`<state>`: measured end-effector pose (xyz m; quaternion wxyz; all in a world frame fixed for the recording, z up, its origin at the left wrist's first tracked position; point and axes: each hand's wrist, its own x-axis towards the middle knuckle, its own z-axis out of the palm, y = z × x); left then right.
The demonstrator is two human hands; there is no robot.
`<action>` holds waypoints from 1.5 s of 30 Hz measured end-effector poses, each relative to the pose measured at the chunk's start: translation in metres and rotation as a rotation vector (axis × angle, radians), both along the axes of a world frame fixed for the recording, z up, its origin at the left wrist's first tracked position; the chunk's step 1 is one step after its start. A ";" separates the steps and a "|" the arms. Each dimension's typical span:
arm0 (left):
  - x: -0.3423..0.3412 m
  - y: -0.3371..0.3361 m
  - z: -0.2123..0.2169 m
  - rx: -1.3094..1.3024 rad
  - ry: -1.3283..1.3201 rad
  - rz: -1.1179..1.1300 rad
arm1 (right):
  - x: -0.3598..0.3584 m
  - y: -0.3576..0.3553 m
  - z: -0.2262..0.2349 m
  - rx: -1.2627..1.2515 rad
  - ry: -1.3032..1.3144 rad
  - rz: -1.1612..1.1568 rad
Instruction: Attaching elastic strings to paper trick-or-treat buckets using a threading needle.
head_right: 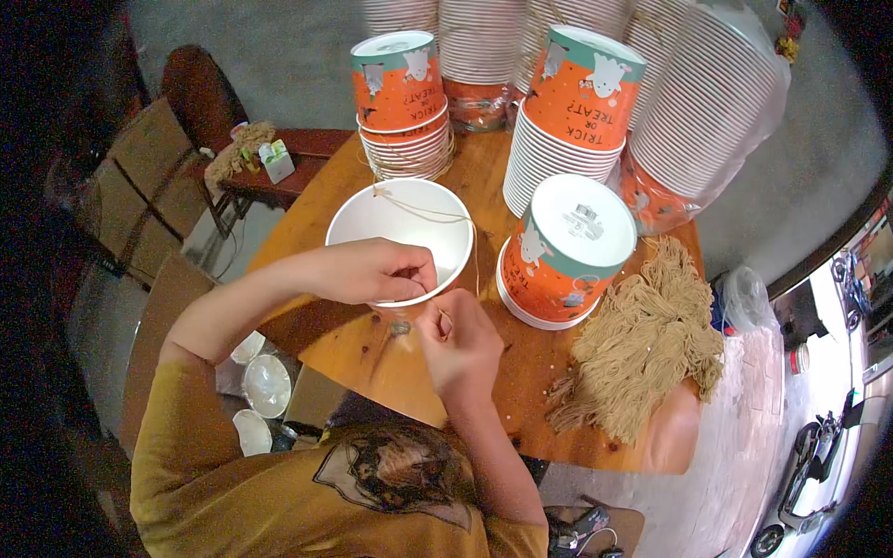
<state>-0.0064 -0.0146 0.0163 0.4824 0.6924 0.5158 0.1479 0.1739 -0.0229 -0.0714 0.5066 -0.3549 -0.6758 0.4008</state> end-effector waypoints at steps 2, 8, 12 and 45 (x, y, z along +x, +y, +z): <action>0.002 -0.001 0.000 -0.003 0.071 0.001 | 0.001 0.000 0.001 -0.039 0.028 0.006; 0.000 0.000 -0.013 0.181 0.093 -0.076 | 0.005 0.001 0.003 -0.011 -0.075 -0.043; -0.004 0.004 -0.015 0.125 -0.105 -0.042 | 0.005 0.003 0.001 -0.016 -0.055 -0.020; 0.001 0.008 -0.011 -0.126 -0.590 0.305 | 0.006 0.036 0.023 -0.246 0.098 0.206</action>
